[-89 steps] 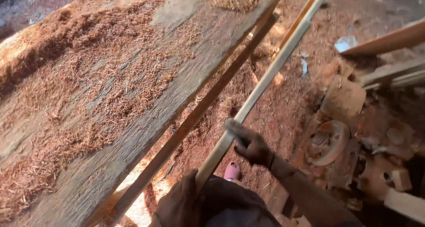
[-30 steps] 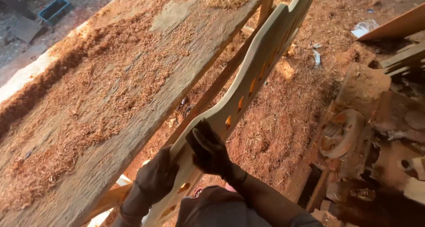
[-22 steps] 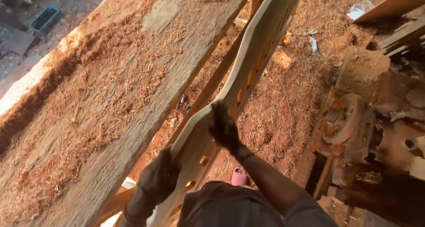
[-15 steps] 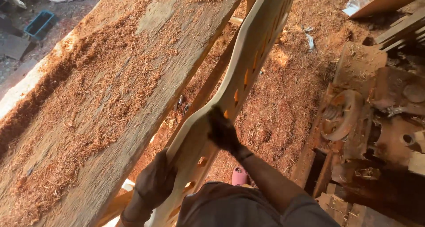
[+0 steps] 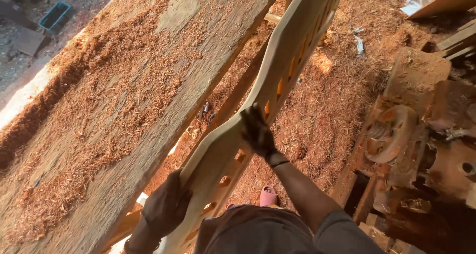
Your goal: The person smooths a long, curved wooden piece using a sanding block. They hold the wood with one hand and rub the sanding block along the edges and surfaces, generating fine wood dust.
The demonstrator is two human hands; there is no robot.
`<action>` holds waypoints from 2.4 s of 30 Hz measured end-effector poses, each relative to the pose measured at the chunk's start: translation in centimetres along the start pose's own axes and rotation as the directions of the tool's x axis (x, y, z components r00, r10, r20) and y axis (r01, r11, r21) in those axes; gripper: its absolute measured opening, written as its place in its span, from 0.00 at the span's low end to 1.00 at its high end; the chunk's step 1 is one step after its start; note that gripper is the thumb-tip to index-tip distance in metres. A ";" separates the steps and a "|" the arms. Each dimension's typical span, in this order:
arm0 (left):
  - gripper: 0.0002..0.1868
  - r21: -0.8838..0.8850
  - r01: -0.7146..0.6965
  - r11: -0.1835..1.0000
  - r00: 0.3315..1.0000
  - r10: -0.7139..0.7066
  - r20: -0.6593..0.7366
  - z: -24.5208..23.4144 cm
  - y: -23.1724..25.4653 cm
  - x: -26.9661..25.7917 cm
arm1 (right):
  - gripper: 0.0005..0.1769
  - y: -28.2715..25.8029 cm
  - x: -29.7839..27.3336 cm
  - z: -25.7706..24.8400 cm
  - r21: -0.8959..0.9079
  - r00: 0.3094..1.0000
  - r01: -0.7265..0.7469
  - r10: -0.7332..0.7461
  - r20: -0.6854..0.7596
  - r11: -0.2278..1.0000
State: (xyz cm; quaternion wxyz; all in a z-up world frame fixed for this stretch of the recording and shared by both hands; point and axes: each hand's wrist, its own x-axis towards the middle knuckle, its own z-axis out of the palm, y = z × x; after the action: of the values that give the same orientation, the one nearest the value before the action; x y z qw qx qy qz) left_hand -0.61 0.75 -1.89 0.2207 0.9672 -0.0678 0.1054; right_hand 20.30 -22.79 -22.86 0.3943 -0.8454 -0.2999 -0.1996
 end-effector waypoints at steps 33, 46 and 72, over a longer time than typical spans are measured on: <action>0.27 0.005 0.288 0.958 0.941 -0.284 0.186 0.3 0.3 0.5 | 0.36 0.6 2.0 -3.6 0.352 0.983 0.042 -0.103 0.155 0.935; 0.29 -0.021 0.253 0.967 0.959 -0.248 0.139 0.9 2.0 -0.5 | 0.38 -0.1 8.0 -10.2 -0.005 0.708 -0.104 0.078 0.702 0.995; 0.25 -0.141 0.249 0.958 0.968 -0.245 0.047 0.6 4.6 -0.5 | 0.45 4.3 5.4 -11.3 0.620 0.647 -0.291 -0.327 0.689 0.729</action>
State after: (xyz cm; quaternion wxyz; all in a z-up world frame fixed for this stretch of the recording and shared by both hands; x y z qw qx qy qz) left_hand -1.76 -3.58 -0.65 0.3013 0.9508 0.0426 0.0577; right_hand 26.02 -32.03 -15.25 0.5102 -0.6368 -0.4969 0.2954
